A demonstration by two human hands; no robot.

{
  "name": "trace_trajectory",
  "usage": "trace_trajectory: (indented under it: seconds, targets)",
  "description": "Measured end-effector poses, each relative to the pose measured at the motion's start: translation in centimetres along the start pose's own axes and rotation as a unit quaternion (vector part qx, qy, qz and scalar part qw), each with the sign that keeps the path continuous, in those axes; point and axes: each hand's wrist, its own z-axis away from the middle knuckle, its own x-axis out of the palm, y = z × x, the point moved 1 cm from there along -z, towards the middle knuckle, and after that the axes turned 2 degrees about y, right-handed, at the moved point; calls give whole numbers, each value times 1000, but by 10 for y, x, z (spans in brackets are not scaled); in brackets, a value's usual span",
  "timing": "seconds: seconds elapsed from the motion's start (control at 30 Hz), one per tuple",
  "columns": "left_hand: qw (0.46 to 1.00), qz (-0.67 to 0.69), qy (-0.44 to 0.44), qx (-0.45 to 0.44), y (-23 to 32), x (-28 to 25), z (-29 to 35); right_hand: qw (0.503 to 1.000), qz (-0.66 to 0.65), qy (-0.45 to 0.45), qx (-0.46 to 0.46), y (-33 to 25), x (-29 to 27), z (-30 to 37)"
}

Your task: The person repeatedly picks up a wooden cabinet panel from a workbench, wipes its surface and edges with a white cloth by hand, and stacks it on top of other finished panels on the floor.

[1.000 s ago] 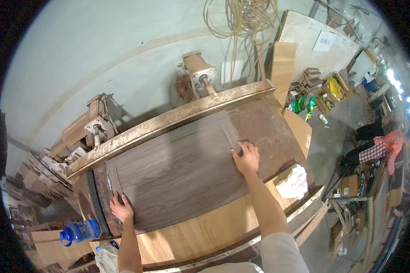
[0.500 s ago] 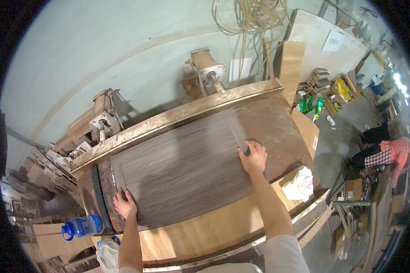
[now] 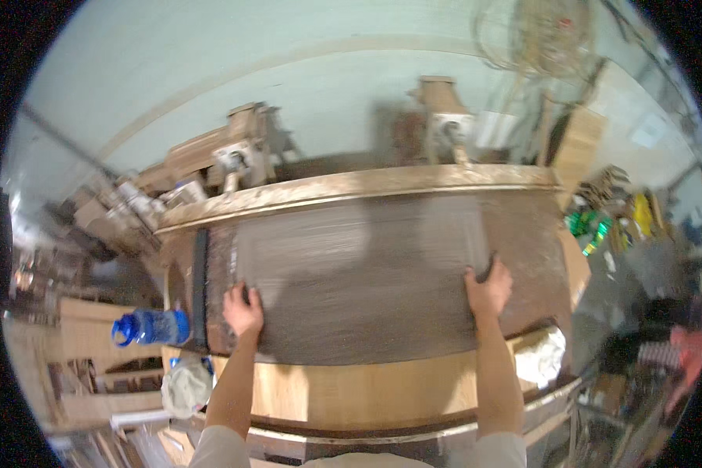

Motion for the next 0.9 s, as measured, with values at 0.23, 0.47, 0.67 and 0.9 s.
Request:
trace_trajectory:
  seconds: [0.23, 0.47, 0.67, 0.9]
  targets:
    - [995, 59, -30, -79, 2, 7, -8, 982, 1, -124, 144, -10, -4, -19]
    - [918, 334, -52, -206, -28, -7, -32, 972, -188, -76, 118, 14, -2, -24]
    - [722, 561, -40, -403, -28, -127, -12, 841, -531, -11, 103, 9, -89, 13]
    - [791, 480, -232, -299, -97, -155, 61, 731, -660, -4, 174, 82, -163, 100]
